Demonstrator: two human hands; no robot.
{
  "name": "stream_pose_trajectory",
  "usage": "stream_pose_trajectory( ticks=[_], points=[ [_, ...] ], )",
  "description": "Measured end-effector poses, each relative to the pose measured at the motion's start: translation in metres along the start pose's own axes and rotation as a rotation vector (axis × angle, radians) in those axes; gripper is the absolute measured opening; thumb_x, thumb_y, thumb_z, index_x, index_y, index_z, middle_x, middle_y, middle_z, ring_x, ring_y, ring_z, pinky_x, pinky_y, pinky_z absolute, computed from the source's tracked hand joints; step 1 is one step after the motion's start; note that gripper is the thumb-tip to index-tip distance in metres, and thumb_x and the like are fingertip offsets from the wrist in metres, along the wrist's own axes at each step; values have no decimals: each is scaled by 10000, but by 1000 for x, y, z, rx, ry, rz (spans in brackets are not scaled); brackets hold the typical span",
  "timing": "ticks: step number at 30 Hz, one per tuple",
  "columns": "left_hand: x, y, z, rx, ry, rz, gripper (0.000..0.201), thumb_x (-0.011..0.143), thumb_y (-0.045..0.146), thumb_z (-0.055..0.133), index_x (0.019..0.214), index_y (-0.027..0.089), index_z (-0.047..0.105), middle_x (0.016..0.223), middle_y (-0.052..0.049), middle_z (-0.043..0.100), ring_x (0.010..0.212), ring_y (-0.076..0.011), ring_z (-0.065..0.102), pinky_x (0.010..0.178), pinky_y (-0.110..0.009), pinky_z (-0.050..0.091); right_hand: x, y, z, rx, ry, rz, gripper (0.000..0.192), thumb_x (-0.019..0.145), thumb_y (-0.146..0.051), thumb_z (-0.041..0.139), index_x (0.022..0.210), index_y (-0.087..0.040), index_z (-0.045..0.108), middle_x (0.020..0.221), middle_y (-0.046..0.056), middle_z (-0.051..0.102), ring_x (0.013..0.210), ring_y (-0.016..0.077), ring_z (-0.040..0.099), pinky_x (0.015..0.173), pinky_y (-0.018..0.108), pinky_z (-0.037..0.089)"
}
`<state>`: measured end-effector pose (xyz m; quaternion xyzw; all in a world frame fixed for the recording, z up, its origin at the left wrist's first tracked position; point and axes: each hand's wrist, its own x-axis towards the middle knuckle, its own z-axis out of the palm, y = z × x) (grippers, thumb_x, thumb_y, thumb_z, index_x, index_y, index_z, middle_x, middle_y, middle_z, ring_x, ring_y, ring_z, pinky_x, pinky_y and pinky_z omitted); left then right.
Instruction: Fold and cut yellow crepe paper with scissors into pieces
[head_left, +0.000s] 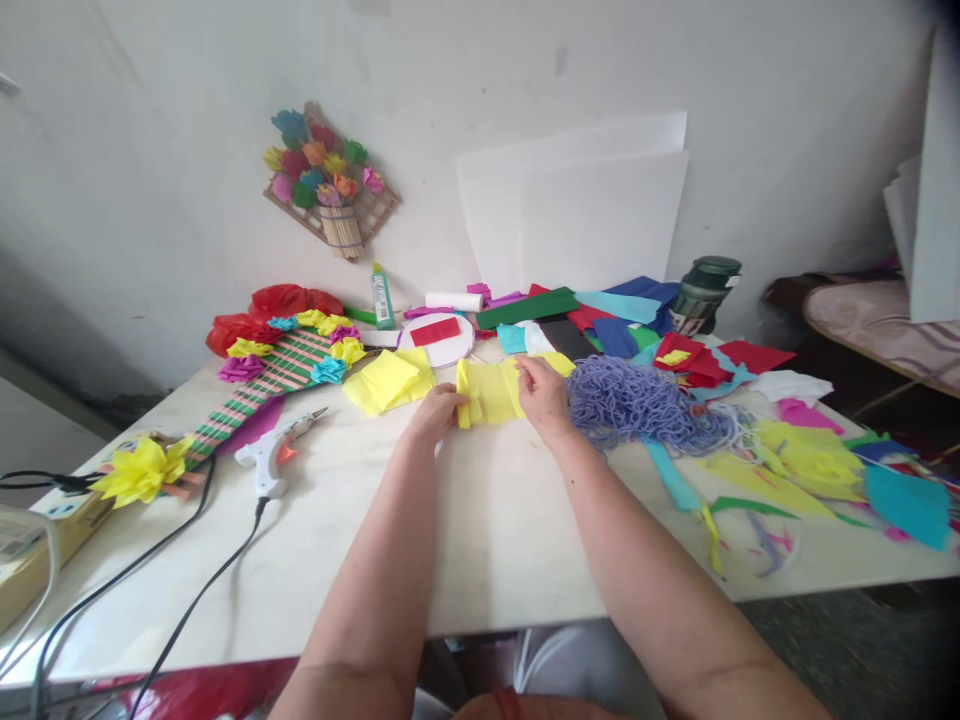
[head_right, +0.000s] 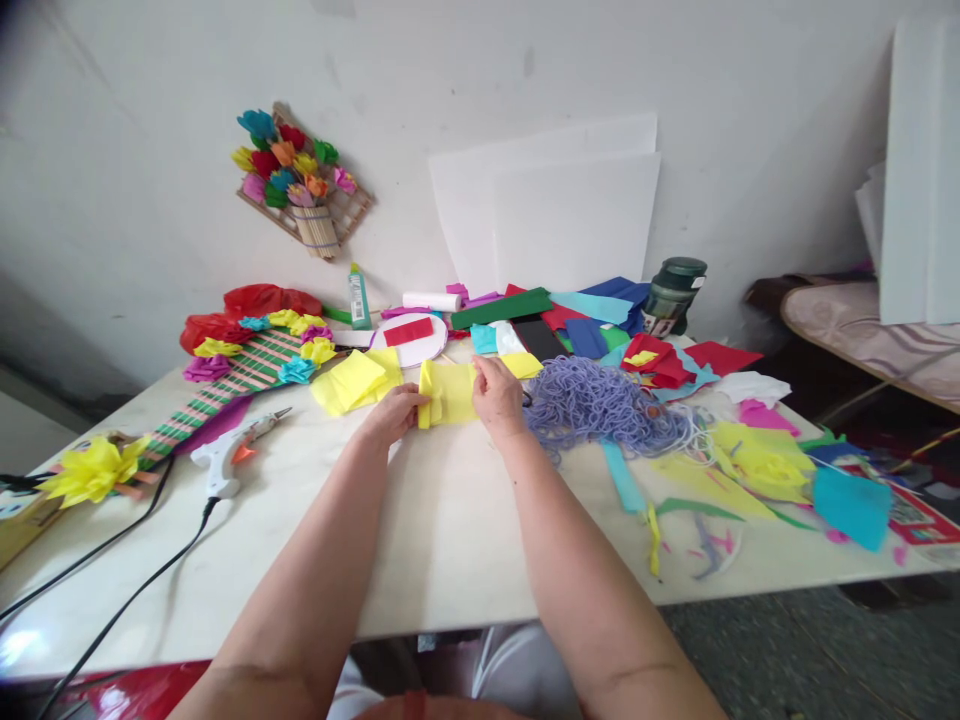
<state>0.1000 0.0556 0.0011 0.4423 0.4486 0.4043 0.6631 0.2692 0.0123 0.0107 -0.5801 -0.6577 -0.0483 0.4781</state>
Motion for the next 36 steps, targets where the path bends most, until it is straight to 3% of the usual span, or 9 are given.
stream_pose_trajectory(
  ticks=[2,5,7,10,21,28,36],
  points=[
    [0,-1,-1,-32,-72,8,192,569,22,500,725,131,532,599,-33,588,569,-143,583,541,-242,458,2,6,-11,-250,-49,104,340,763,-106,389,1024,-138,605,958,114,624,923,198,559,798,295,421],
    [0,-2,-3,-70,-104,40,211,567,48,515,763,105,568,665,-75,625,675,-181,612,615,-276,485,3,15,-19,-523,-257,266,301,739,-123,431,954,-136,641,953,137,619,886,220,566,733,299,418],
    [1,-3,-4,-96,-80,83,209,567,71,524,765,105,582,680,-81,636,714,-193,619,643,-283,494,3,19,-21,-614,-407,313,274,724,-145,458,912,-124,657,937,149,621,889,234,565,717,300,412],
    [2,-5,-6,-103,-25,135,208,568,107,543,769,112,594,696,-77,646,741,-197,622,659,-281,500,4,20,-20,-660,-501,324,275,723,-169,466,910,-114,660,938,156,624,916,248,558,722,304,402],
    [6,-7,-6,-149,-20,221,288,561,139,565,845,106,604,709,-80,653,751,-202,623,663,-292,499,3,6,-24,-667,-580,287,289,708,-213,495,951,-159,641,995,145,610,968,277,534,784,371,359],
    [7,-7,-6,-167,-30,233,283,570,135,548,845,97,603,725,-82,655,770,-195,622,656,-272,495,7,1,-24,-703,-593,300,283,733,-144,463,961,-142,631,959,158,622,958,268,542,720,330,387],
    [10,-9,-8,-153,-66,280,328,568,179,623,886,101,597,765,-85,658,786,-195,623,663,-272,488,5,3,-31,-660,-530,288,221,741,-205,480,880,-163,646,899,136,648,924,256,564,772,349,362]
  ],
)
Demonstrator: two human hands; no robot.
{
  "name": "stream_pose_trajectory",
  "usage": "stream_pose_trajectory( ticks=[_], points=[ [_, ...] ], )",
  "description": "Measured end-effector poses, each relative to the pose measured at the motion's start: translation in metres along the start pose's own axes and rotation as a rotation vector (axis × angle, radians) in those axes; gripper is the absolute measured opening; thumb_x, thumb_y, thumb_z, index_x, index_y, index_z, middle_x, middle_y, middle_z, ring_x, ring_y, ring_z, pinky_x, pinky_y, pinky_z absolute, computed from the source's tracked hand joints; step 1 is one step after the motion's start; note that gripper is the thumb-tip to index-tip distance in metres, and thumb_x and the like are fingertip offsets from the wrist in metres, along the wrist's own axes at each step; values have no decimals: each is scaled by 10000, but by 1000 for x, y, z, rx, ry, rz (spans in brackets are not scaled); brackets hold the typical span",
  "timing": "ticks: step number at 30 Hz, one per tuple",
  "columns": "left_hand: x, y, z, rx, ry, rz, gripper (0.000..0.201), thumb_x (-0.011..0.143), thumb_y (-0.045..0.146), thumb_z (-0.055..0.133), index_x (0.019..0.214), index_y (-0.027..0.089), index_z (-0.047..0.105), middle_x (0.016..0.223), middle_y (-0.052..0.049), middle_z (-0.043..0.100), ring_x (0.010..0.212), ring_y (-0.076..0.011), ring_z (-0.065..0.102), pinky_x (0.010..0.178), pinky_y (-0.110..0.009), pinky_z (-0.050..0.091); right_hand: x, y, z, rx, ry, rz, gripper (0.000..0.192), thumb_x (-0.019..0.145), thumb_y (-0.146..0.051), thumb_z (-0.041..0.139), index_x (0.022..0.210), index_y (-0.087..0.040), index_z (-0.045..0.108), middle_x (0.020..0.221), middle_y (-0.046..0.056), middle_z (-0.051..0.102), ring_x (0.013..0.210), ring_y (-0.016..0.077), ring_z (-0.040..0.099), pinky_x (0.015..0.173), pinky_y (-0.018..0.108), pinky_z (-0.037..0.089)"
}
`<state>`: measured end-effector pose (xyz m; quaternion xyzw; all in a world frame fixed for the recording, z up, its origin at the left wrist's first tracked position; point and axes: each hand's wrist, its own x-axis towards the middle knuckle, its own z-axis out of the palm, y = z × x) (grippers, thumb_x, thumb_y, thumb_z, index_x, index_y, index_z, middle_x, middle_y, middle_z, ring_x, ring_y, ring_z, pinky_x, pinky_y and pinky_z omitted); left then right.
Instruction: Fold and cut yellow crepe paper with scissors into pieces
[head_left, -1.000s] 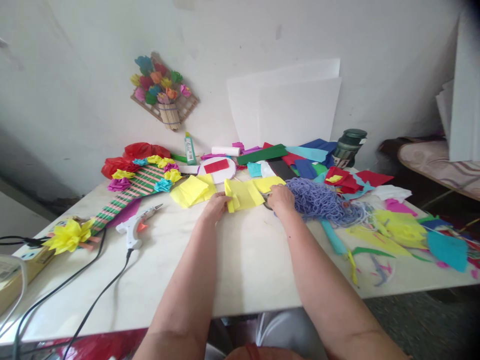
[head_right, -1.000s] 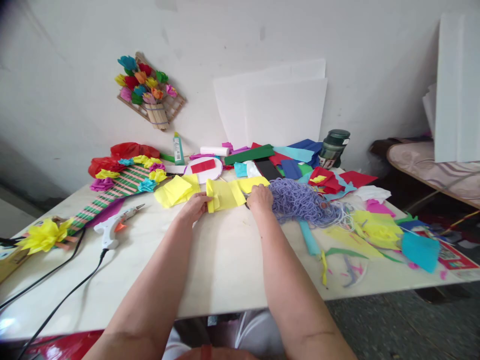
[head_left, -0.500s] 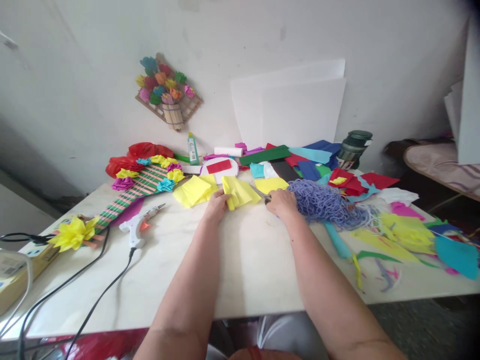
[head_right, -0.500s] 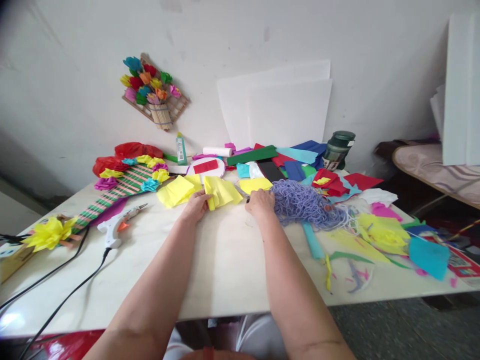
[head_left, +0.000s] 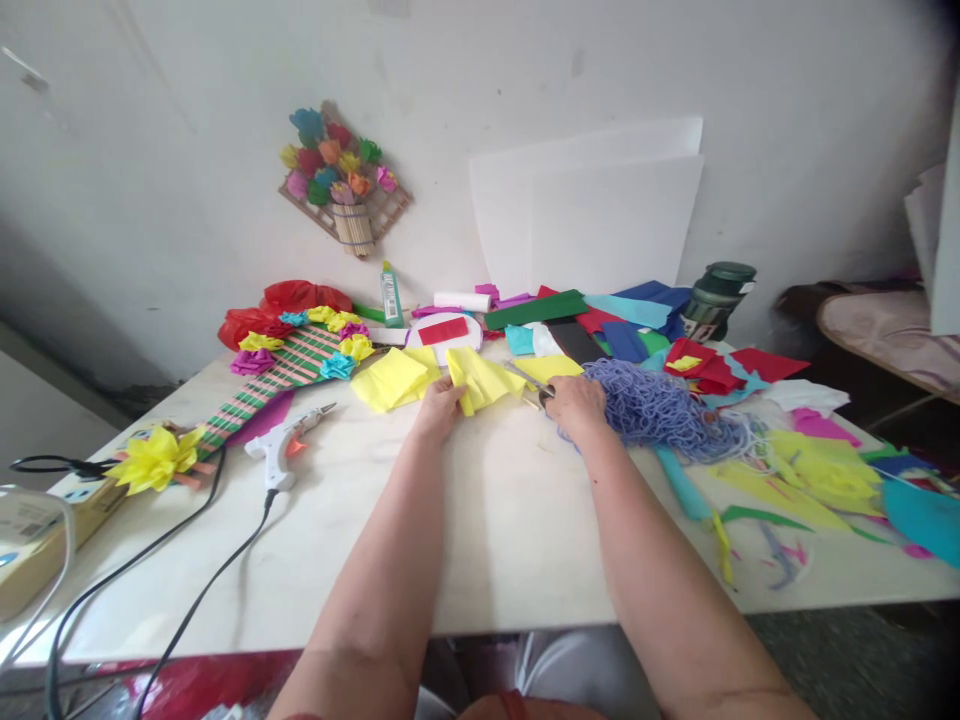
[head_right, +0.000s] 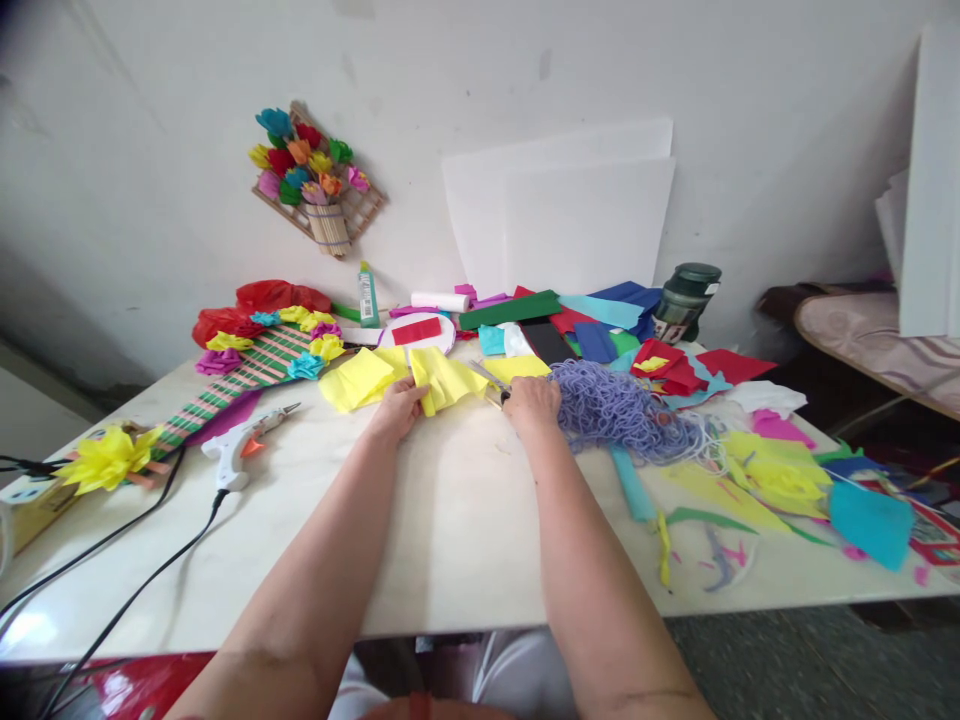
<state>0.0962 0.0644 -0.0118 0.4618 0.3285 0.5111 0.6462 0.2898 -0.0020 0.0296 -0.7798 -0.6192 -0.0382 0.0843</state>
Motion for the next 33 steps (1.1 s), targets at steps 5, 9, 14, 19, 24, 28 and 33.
stream_pose_trajectory(
  ticks=[5,9,14,19,24,28,33],
  points=[
    [3,-2,-2,5,18,9,316,567,186,628,870,98,603,741,-85,661,772,-199,625,654,-277,488,1,0,-5,133,77,94,290,754,-271,463,980,-184,621,877,122,655,852,255,593,717,343,398],
    [4,-2,-3,-11,13,18,316,560,172,617,867,99,604,717,-81,662,763,-199,625,653,-278,487,7,4,1,410,227,181,324,750,-298,468,1036,-217,598,899,90,659,860,248,591,713,346,420],
    [4,-2,-1,18,47,19,279,559,171,601,830,106,617,689,-78,660,752,-199,624,646,-275,485,19,5,18,1036,372,103,403,727,-315,482,1099,-167,524,895,73,649,810,193,603,667,304,454],
    [6,-3,1,-12,62,25,293,551,160,587,837,103,618,690,-72,658,745,-204,625,635,-280,488,24,-2,22,1412,472,27,461,691,-414,534,1082,-183,457,845,34,638,708,143,608,587,259,464],
    [7,-3,1,10,62,30,299,570,140,546,859,106,614,711,-73,660,770,-202,621,633,-271,490,23,-1,20,1447,448,10,440,671,-440,555,1017,-177,487,780,18,643,643,123,599,582,250,465],
    [7,-3,1,15,70,22,294,570,138,543,854,108,611,714,-72,659,772,-199,621,647,-274,493,16,3,11,1504,331,122,423,660,-464,553,946,-153,523,692,20,646,539,124,593,476,221,437],
    [7,-2,2,-27,76,12,295,557,125,548,845,104,610,695,-71,657,765,-205,624,658,-287,497,16,4,7,1517,315,93,406,637,-431,585,910,-132,558,687,47,660,615,157,622,514,250,470]
  ],
)
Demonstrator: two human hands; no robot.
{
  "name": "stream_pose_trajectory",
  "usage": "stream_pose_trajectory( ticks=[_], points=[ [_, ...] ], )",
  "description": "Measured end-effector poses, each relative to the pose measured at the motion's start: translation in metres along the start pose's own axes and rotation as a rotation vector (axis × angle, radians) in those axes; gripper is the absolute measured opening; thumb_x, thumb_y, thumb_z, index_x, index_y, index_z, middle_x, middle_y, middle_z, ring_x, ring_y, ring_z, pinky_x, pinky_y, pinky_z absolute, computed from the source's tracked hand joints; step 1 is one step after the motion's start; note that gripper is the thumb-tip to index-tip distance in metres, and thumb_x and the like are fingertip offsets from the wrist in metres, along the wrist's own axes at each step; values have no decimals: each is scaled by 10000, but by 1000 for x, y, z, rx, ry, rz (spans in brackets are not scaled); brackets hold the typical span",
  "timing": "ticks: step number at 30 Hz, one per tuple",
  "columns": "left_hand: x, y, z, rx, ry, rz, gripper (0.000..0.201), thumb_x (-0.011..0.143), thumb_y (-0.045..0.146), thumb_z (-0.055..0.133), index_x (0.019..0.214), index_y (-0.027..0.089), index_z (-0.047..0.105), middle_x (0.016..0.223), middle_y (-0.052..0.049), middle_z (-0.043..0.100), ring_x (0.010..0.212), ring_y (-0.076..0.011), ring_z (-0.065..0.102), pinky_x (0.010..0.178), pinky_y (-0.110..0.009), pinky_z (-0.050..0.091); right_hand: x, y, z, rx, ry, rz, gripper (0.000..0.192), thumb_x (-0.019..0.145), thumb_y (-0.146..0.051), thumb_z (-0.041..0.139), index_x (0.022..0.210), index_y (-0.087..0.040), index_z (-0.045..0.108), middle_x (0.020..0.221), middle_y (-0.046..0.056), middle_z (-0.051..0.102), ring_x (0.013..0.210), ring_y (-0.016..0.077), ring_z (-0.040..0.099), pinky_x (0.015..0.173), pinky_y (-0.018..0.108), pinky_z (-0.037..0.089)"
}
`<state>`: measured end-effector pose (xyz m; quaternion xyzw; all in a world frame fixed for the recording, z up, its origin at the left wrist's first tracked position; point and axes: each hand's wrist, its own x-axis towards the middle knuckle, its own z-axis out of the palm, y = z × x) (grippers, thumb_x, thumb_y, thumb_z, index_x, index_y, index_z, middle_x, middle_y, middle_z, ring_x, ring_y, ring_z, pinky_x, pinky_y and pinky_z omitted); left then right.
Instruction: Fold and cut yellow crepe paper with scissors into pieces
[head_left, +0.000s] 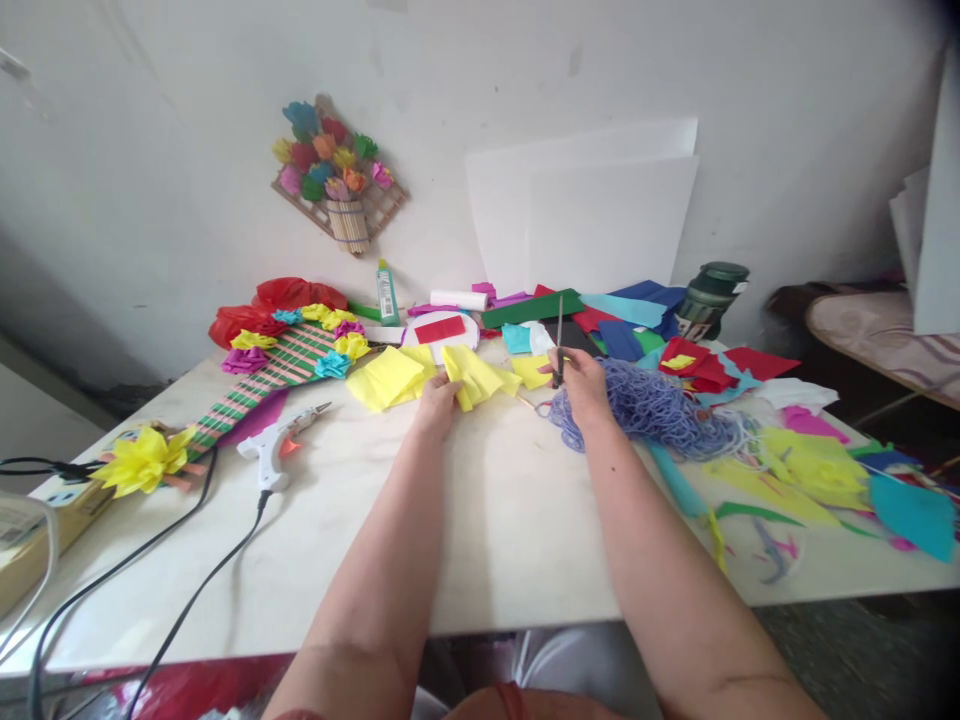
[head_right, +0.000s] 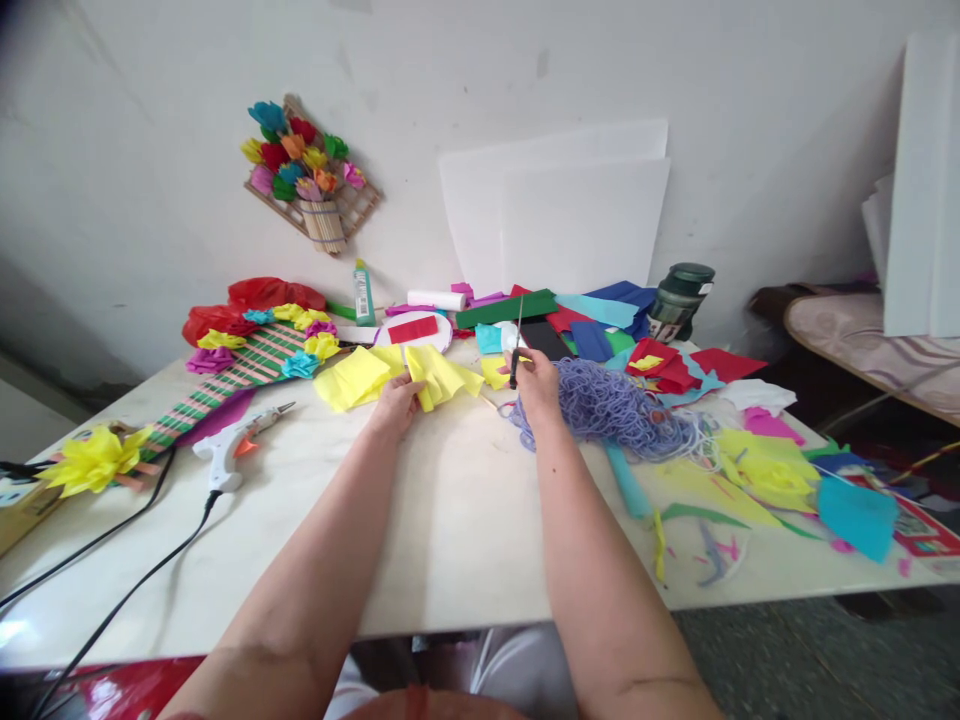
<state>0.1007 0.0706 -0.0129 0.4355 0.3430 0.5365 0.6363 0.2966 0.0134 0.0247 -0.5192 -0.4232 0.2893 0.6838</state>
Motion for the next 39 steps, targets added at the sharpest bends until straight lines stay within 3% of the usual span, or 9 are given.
stream_pose_trajectory(
  ticks=[6,12,15,19,22,26,29,35,39],
  points=[
    [-1,1,0,-20,-9,-6,277,547,116,554,818,103,609,687,-71,658,759,-201,623,656,-280,495,7,6,2,74,-93,-158,456,610,-369,645,1005,-168,540,860,48,671,853,170,616,720,291,482],
    [3,-3,-1,-39,15,-7,251,531,120,574,779,110,613,662,-65,655,729,-201,627,637,-279,494,-3,-1,3,135,-138,-10,463,681,-495,574,1032,-198,524,869,50,661,704,155,631,571,259,490],
    [4,-4,-3,-43,18,-9,236,537,109,569,769,111,617,659,-65,655,731,-200,628,644,-279,494,-7,-1,6,146,-218,44,462,716,-550,510,1016,-200,530,828,49,659,698,148,626,595,268,489],
    [4,-2,-3,-55,16,-18,231,551,90,552,771,107,620,654,-71,655,734,-199,628,654,-282,495,-8,-1,9,66,-241,-37,438,730,-533,501,1030,-216,521,831,30,649,764,127,605,637,236,460],
    [2,-1,-2,-62,14,-31,235,553,75,552,776,105,620,656,-72,654,734,-199,628,666,-288,496,-9,-2,11,67,-211,-91,426,726,-494,524,1060,-231,490,817,9,633,717,107,591,519,184,416],
    [0,2,2,-67,22,-51,213,558,50,542,752,102,612,659,-77,652,735,-197,627,684,-293,495,-12,-2,15,103,-194,-23,384,675,-432,597,976,-206,523,655,-35,580,527,79,546,383,160,327],
    [-1,4,5,-86,46,-66,188,562,33,528,722,100,600,663,-83,650,723,-191,627,691,-291,493,-18,-4,20,76,-309,68,387,623,-392,650,931,-179,548,621,-35,572,487,82,543,349,157,313],
    [-5,9,10,-102,48,-85,180,557,29,514,710,93,584,639,-83,644,688,-195,627,673,-303,494,-33,-7,33,99,-593,177,416,658,-375,636,1003,-180,510,778,21,629,564,111,601,352,159,360],
    [-6,8,11,-128,7,-87,179,551,40,509,706,93,582,616,-80,640,687,-192,628,668,-287,490,-36,8,44,-14,-623,148,399,680,-364,618,1021,-189,510,688,-5,596,582,120,600,304,141,327]
  ],
)
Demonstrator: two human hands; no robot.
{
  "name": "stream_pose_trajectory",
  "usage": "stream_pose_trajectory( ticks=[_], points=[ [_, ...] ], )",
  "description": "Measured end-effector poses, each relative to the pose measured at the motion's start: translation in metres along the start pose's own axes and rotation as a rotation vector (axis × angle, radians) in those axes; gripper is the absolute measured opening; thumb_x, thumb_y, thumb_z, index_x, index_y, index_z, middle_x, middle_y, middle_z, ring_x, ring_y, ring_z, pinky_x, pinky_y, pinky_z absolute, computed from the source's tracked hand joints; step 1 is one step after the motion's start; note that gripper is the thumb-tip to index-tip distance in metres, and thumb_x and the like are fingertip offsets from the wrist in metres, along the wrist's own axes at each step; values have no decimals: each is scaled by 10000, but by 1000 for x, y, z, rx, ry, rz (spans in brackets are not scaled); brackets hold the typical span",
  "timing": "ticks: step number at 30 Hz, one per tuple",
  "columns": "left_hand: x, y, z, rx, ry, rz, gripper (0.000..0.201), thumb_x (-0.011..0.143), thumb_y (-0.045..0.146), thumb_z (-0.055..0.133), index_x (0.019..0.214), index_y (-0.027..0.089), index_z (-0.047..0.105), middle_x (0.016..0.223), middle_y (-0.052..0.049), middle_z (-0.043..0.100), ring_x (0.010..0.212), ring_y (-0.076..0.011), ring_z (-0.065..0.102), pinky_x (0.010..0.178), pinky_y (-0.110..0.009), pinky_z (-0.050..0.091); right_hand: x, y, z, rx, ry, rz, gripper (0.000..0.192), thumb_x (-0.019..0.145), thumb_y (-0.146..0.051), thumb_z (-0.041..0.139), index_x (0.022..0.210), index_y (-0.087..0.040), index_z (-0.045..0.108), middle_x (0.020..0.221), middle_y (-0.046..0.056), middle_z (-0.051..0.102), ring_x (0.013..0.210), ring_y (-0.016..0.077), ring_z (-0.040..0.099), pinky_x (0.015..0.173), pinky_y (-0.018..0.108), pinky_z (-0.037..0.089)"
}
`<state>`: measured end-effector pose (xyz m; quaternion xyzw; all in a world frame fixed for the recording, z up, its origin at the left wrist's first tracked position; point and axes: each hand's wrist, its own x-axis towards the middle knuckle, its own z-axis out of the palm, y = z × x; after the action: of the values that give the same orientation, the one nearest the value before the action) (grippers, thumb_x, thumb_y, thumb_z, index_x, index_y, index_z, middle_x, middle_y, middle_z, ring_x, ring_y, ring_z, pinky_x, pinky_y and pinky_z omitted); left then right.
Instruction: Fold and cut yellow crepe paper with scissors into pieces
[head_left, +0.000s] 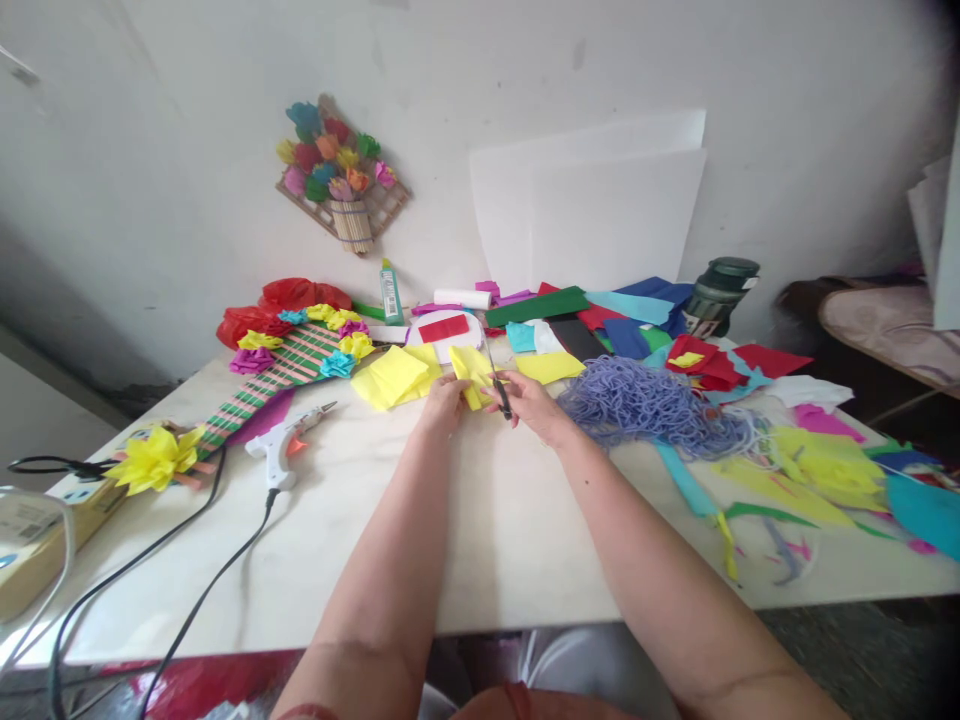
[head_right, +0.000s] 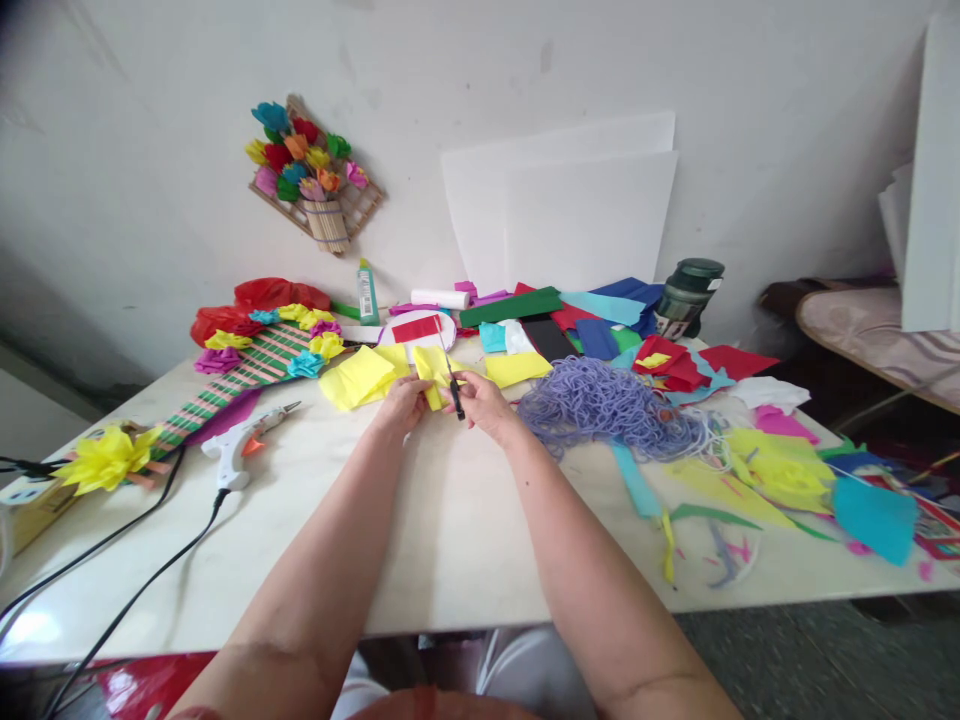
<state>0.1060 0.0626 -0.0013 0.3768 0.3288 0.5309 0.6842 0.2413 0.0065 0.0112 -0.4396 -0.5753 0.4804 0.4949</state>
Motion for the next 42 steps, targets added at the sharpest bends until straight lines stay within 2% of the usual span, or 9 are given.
stream_pose_trajectory(
  ticks=[6,13,17,25,33,39,42],
  points=[
    [2,-3,-1,-46,-3,-1,157,559,36,525,691,101,581,611,-71,639,666,-185,626,659,-277,486,8,16,3,-182,73,-6,350,700,-370,591,1010,-214,541,593,-36,527,527,104,554,295,134,338],
    [4,-8,0,-33,-35,25,167,556,108,646,703,104,567,588,-47,625,592,-170,612,605,-274,482,10,16,3,-169,72,11,376,697,-401,591,1014,-206,536,614,-33,537,523,102,544,296,140,342],
    [7,-12,-2,6,-9,52,163,565,133,656,699,107,565,564,-38,614,558,-166,605,560,-262,473,9,16,3,-146,78,16,391,686,-408,605,1013,-203,542,635,-23,559,543,111,561,296,144,340],
    [5,-8,-2,-40,6,22,148,605,78,616,748,97,584,656,-72,643,705,-191,629,712,-303,487,8,14,1,-76,89,12,366,704,-381,597,1020,-211,528,650,-15,566,565,122,598,292,142,320],
    [5,-7,-3,-78,31,54,162,614,44,577,768,93,592,732,-89,654,771,-198,628,748,-315,484,5,11,-2,-31,84,5,359,695,-338,597,1015,-192,528,660,-8,571,531,112,584,286,148,295],
    [8,-5,-9,-18,119,99,150,612,67,597,758,98,611,686,-64,648,733,-179,625,726,-297,486,-3,-3,-13,-80,36,73,316,665,-326,613,924,-152,562,609,-21,568,401,53,479,284,143,241],
    [8,-4,-11,-21,142,91,138,621,63,593,751,106,614,691,-60,648,725,-172,623,720,-290,487,-9,-10,-24,-114,-92,126,335,660,-339,622,934,-159,553,555,-49,539,365,41,437,280,142,218]
  ],
)
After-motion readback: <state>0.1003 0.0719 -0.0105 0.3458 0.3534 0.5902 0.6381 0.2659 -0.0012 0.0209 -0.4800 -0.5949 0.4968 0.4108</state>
